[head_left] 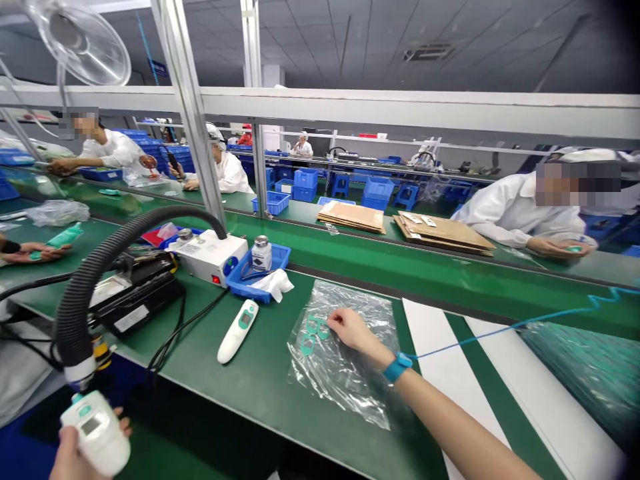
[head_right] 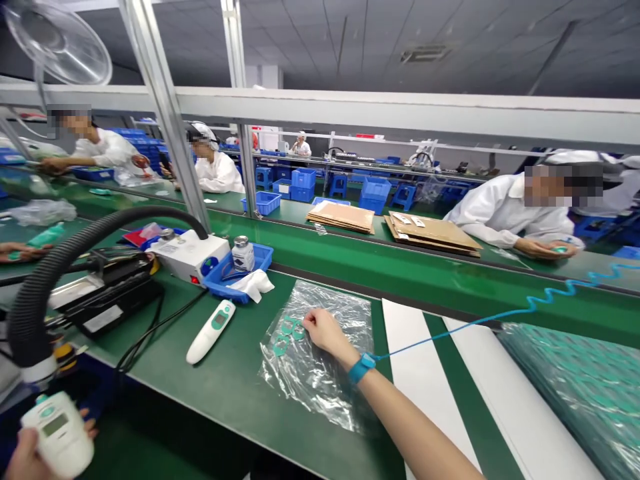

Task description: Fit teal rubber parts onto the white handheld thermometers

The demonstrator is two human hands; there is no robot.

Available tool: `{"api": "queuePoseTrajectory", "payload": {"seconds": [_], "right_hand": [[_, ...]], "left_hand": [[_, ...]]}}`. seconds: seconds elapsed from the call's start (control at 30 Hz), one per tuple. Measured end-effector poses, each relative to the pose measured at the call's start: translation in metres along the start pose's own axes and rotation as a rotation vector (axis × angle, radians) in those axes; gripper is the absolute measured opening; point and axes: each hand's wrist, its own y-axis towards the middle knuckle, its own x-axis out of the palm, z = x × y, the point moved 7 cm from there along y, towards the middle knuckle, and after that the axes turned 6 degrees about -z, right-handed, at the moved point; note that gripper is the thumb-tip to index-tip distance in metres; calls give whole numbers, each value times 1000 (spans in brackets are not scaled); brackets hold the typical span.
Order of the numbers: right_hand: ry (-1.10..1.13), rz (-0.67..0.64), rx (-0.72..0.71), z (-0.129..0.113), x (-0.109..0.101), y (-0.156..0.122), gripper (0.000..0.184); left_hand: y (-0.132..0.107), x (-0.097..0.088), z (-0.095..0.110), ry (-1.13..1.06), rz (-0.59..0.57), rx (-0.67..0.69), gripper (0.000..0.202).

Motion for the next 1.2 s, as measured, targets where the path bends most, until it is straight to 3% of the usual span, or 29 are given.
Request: {"api": "queuePoseTrajectory", "payload": {"seconds": [0.03,0.13,0.3,0.37,0.43,0.5,0.6,0.67,0.8,0.93,1.2], "right_hand": [[16,4,21,2,1,1,19],[77,15,72,10,5,5,18],[197,22,112,16,6,6,20],[248,24,111,14,4,4,23],[304,26,98,9,1,-1,26],[353,24,78,1,-3,-9,29],[442,-23,16,-20,-5,-29,31],[519,-83,-51,-39,-5,-47,30],[595,-144,-135,-68,-7,-87,26],[621,-171,-131,-72,-12,-112,24],[690,-160,-141,-55,-10,-126,20]], "left_hand": [[0,-6,-1,-212,108,-83,48],[4,-1,11,-613,174,-195,25],[-5,-2,19,-659,286,-262,30],[-23,6,18,-634,309,-274,30],[-50,26,24,-612,284,-270,32],[-81,63,36,-626,154,-284,36],[-128,147,65,-672,-306,-377,45],[-155,198,81,-663,-539,-429,47],[-186,269,91,-680,-744,-518,47],[-199,298,88,-665,-784,-525,43],[-212,310,92,-587,-824,-523,48]]}}
